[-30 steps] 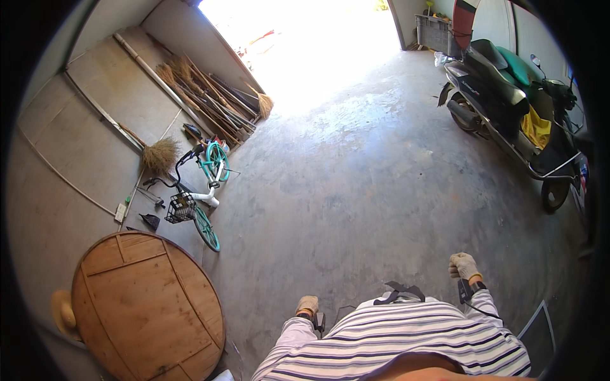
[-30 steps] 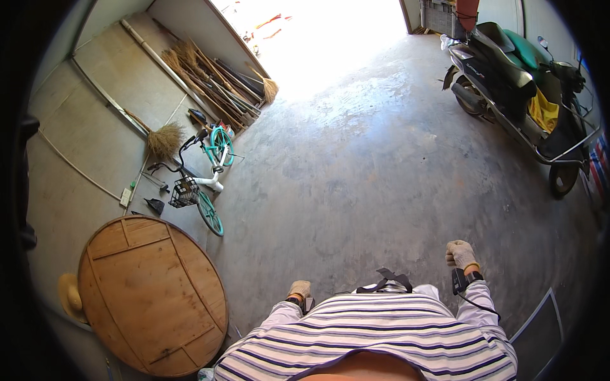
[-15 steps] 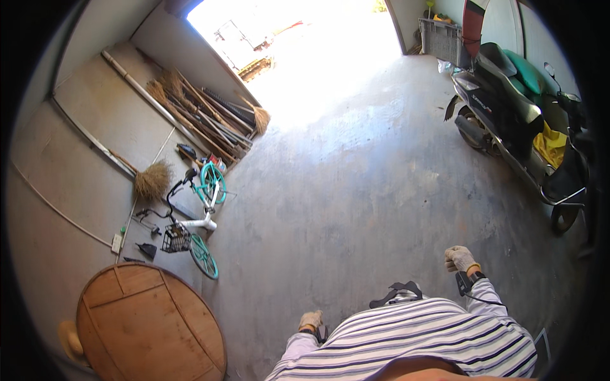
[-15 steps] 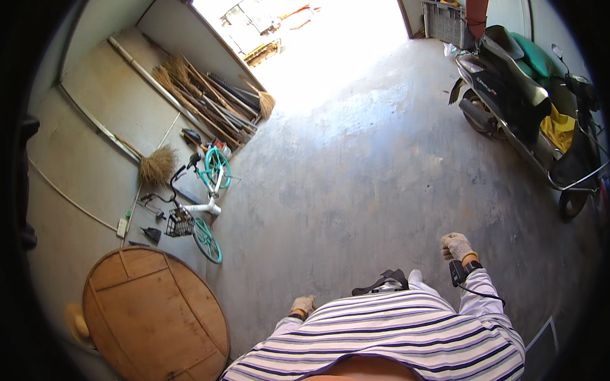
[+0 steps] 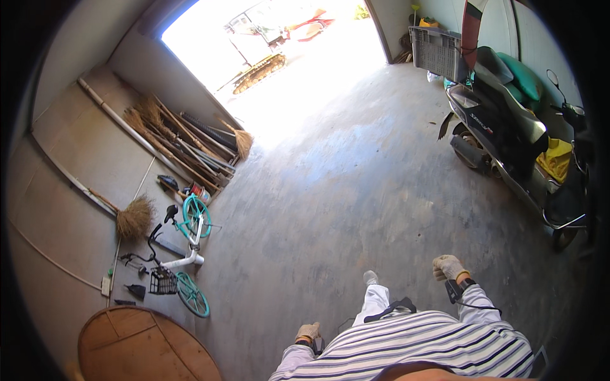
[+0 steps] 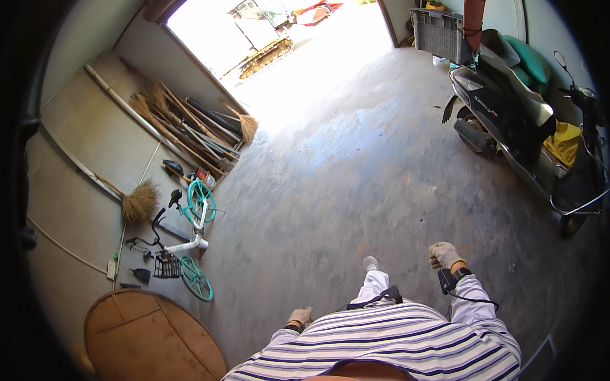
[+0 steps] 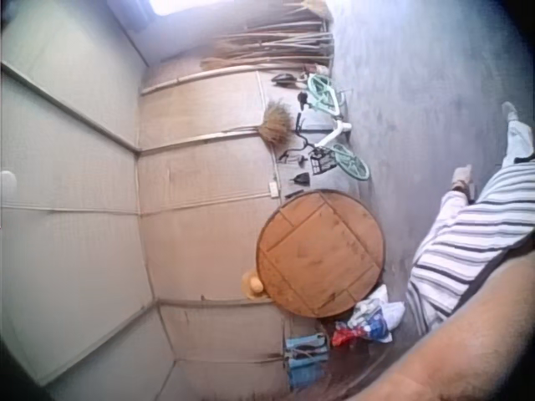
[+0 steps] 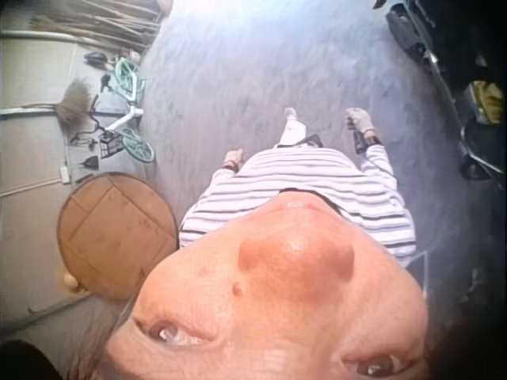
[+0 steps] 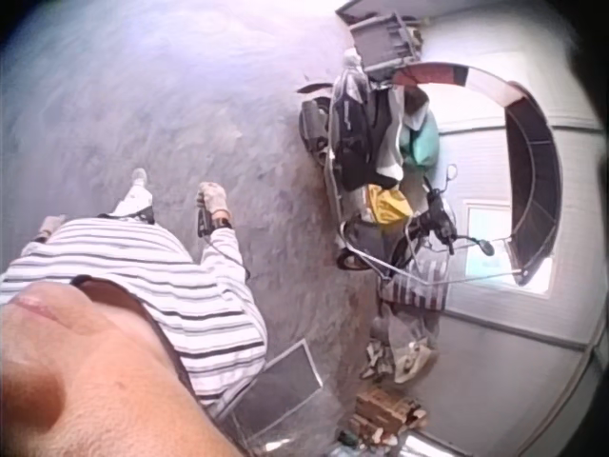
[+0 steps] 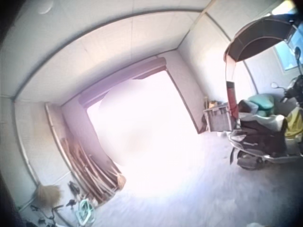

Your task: The person assembles a rectangular metal frame on the floor by joining corner pieces and aligning long bars. They then walk to a cluttered corner and pick up a small box.

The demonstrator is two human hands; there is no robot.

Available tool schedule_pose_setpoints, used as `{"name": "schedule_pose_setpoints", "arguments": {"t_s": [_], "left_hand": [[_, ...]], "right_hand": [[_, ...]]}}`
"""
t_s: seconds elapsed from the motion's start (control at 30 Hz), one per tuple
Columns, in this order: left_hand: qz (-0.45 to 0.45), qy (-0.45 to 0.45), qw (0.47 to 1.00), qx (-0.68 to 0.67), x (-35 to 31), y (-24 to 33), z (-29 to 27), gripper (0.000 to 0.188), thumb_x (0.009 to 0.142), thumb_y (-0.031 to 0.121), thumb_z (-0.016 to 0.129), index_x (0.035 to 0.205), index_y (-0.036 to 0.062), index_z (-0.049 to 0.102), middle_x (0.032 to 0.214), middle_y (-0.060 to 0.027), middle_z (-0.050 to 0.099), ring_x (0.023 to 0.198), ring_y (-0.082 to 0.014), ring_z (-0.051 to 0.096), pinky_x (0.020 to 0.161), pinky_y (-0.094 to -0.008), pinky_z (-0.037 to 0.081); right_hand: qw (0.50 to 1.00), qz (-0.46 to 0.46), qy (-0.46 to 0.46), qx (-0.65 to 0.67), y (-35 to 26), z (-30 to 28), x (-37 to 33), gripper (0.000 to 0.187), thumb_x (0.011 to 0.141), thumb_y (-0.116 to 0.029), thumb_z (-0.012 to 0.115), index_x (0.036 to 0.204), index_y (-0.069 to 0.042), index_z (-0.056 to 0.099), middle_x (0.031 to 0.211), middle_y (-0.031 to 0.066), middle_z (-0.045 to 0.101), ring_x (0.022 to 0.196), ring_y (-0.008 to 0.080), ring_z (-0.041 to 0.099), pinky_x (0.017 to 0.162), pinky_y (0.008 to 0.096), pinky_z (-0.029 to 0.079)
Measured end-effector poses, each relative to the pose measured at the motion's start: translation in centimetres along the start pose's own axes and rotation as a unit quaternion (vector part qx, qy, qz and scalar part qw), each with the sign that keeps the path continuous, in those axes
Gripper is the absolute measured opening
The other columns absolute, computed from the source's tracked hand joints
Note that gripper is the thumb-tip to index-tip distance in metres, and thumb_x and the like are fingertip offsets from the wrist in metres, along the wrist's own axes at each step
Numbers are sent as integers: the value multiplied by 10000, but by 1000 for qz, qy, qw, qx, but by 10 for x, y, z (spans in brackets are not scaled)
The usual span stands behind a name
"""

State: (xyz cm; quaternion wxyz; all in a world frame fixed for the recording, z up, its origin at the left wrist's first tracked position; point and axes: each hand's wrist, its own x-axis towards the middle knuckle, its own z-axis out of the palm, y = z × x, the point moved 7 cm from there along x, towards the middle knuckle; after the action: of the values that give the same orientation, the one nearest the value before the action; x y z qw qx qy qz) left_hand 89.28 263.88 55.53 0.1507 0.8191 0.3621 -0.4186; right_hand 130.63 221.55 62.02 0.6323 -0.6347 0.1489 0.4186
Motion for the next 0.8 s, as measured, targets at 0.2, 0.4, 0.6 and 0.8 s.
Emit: {"name": "schedule_pose_setpoints", "arguments": {"t_s": [0.2,0.4,0.6,0.8], "left_hand": [[5,-19,1000,-21,109,9,-102,480,942,423,423,1010,140,805,1187,-214,708,1137,-385,657,996,-444,493],[46,11,992,-119,238,20,-256,379,896,402,524,994,147,787,1110,-154,748,1081,-352,692,926,-432,523],[20,-5,966,-259,338,97,-424,369,882,345,551,1017,82,771,920,-105,782,940,-274,737,850,-386,550],[54,33,926,-373,426,216,-572,287,901,263,605,997,11,702,804,-157,750,697,-267,733,619,-396,559]], "right_hand": [[997,-9,-81,9,-85,23,97,293,954,-44,523,678,-126,469,564,-24,368,419,113,329,393,306,265],[1000,20,17,5,-176,50,214,198,958,-53,575,763,-78,550,635,53,518,463,157,477,413,342,419],[998,-27,50,-12,-281,72,281,141,961,-57,593,824,-58,560,669,61,543,481,167,497,420,346,433],[995,36,46,75,-364,37,388,237,959,-16,552,745,-93,487,605,11,422,449,126,369,390,318,291]]}}
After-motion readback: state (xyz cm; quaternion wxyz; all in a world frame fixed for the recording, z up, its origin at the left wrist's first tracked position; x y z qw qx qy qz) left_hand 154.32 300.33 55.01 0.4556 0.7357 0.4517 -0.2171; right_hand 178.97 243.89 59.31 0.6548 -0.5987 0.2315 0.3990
